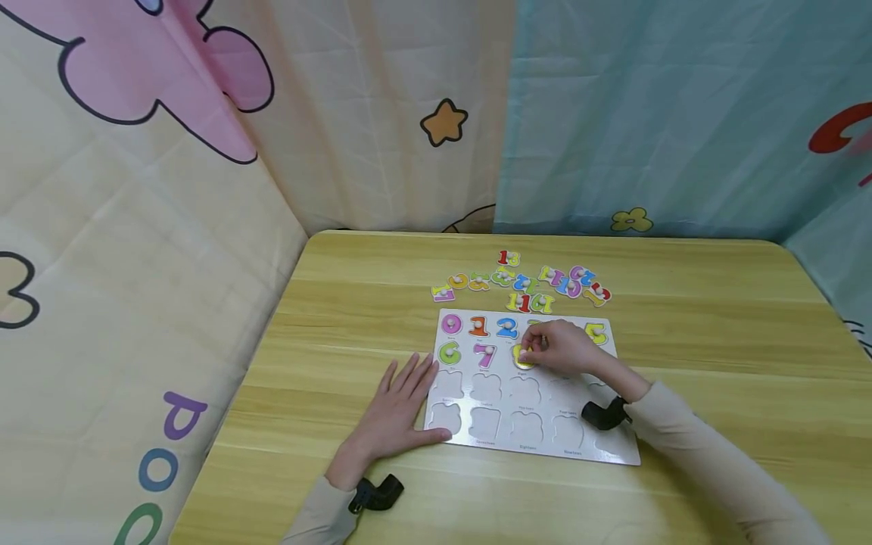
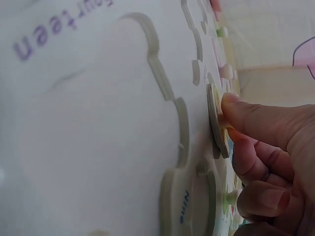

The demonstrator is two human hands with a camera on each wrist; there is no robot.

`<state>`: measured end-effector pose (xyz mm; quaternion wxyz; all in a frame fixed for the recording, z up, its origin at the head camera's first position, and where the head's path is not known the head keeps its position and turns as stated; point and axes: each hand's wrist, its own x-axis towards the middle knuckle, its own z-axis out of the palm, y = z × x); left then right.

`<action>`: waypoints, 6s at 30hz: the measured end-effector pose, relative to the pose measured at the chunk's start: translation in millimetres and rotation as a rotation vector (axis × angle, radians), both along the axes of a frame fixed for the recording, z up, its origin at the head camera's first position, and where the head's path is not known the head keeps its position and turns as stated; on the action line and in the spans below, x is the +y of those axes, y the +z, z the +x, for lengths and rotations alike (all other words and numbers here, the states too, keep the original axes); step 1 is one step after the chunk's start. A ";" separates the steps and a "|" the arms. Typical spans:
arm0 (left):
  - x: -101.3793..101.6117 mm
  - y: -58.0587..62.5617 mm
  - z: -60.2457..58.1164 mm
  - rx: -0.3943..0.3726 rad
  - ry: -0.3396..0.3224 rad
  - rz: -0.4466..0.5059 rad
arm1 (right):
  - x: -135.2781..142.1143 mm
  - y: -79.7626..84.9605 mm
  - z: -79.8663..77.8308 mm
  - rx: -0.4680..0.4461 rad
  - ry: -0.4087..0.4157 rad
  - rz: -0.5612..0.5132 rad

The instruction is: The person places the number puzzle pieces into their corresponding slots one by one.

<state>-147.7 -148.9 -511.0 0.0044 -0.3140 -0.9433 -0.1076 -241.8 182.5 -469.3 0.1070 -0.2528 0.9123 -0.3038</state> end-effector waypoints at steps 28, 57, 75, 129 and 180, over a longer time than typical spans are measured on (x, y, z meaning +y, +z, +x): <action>0.5 -0.9 -0.1 0.008 0.000 0.004 | -6.6 -0.3 2.8 -0.108 -0.057 0.000; 1.2 0.9 0.6 0.005 0.000 0.023 | -7.0 -3.1 10.9 -0.005 -0.049 0.041; 1.7 -1.2 -0.1 0.003 -0.002 0.009 | -95.1 20.0 -79.0 0.069 -0.235 0.123; 0.4 -1.3 -0.8 -0.011 0.008 0.002 | 42.3 17.6 12.4 -0.106 -0.003 0.155; 1.2 -1.8 -0.5 -0.018 0.013 -0.010 | 64.8 10.0 -71.4 0.009 -0.522 0.070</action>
